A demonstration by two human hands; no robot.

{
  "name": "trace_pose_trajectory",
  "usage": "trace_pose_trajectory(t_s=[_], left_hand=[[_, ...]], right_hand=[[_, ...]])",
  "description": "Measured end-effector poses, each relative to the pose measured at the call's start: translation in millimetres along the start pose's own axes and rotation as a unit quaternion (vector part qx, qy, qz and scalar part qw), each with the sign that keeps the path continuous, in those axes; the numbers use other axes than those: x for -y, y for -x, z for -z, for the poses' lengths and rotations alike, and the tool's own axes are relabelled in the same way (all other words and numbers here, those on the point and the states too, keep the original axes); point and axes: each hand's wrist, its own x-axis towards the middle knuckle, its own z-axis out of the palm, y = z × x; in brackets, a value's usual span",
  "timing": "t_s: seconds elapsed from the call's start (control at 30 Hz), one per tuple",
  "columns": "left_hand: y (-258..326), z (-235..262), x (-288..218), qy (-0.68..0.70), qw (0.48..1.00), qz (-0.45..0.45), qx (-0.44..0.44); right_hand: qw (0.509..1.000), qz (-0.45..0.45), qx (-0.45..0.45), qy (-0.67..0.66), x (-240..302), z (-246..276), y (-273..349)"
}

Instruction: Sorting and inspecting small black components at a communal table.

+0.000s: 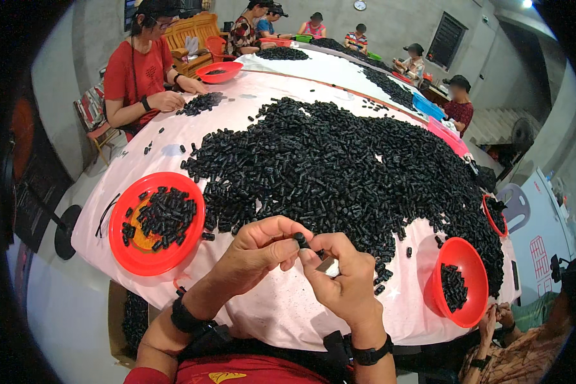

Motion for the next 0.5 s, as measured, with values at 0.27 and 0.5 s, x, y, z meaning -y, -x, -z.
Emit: trace_pose_trajectory(t_s=[0.27, 0.5], left_hand=[[-0.7, 1.4, -1.1, 0.008, 1.000, 0.020, 0.008], [0.4, 7.1, 5.5, 0.022, 0.997, 0.046, 0.063]], right_hand=[[0.984, 0.077, 0.045, 0.151, -2.2, 10.3, -5.1], [0.979, 0.077, 0.032, 0.186, -6.3, 6.6, -4.4]])
